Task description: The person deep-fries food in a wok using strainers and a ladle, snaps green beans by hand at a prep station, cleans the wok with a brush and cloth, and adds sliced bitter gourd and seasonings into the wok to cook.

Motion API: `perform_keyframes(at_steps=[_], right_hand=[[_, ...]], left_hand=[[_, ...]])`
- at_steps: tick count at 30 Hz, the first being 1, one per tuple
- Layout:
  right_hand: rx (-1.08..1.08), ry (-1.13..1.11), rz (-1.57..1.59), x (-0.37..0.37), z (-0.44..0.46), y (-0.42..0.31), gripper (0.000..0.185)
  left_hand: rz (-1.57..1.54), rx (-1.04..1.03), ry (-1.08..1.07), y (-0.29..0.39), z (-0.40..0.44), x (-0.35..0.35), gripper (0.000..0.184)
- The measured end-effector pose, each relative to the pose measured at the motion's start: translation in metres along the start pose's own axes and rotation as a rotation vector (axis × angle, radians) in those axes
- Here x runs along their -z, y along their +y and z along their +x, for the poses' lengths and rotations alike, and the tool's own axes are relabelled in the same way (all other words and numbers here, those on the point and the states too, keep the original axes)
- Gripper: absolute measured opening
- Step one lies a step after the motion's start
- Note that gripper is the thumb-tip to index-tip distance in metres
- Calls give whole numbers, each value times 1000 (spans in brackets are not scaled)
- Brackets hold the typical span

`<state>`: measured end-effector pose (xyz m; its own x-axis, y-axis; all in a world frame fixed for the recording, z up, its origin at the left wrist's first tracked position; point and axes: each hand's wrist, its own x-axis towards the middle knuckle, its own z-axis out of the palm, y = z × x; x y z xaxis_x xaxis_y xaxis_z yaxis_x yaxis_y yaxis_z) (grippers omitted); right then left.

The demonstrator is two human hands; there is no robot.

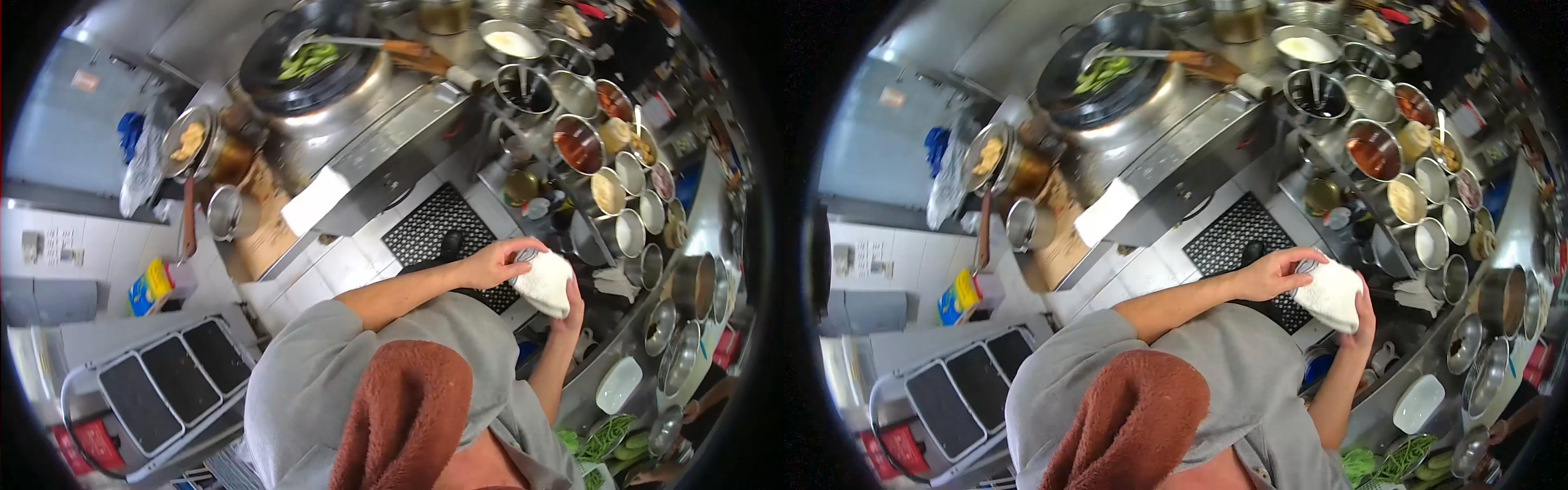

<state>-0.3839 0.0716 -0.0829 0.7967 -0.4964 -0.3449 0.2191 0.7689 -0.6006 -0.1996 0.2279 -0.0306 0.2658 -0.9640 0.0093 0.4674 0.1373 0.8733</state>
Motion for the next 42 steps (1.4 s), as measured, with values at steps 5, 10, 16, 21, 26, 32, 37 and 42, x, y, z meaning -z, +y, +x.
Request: perform_keyframes(at_steps=[5,10,16,21,26,32,37,42], right_hand=[[195,-45,-309,-120,51,23,48],[-85,-758,-731,-205,64,77,73],[-242,-488,-802,-177,92,70,65],[-277,153,-1039,-21,88,62,56],[-342,373,-1334,3,26,55,55],[-173,524,-1077,7,-42,34,52],[89,767,-939,46,-92,-8,44],[390,999,-607,93,-167,-42,35]], left_hand=[[804,-225,413,32,-47,45,21],[-122,-5,562,29,-78,94,51],[550,385,1172,52,-251,215,55],[528,66,1454,67,-390,309,58],[973,459,1384,106,-309,330,55],[1385,1018,797,146,-200,332,60],[1515,938,267,146,-76,240,55],[1482,469,-172,64,44,118,44]])
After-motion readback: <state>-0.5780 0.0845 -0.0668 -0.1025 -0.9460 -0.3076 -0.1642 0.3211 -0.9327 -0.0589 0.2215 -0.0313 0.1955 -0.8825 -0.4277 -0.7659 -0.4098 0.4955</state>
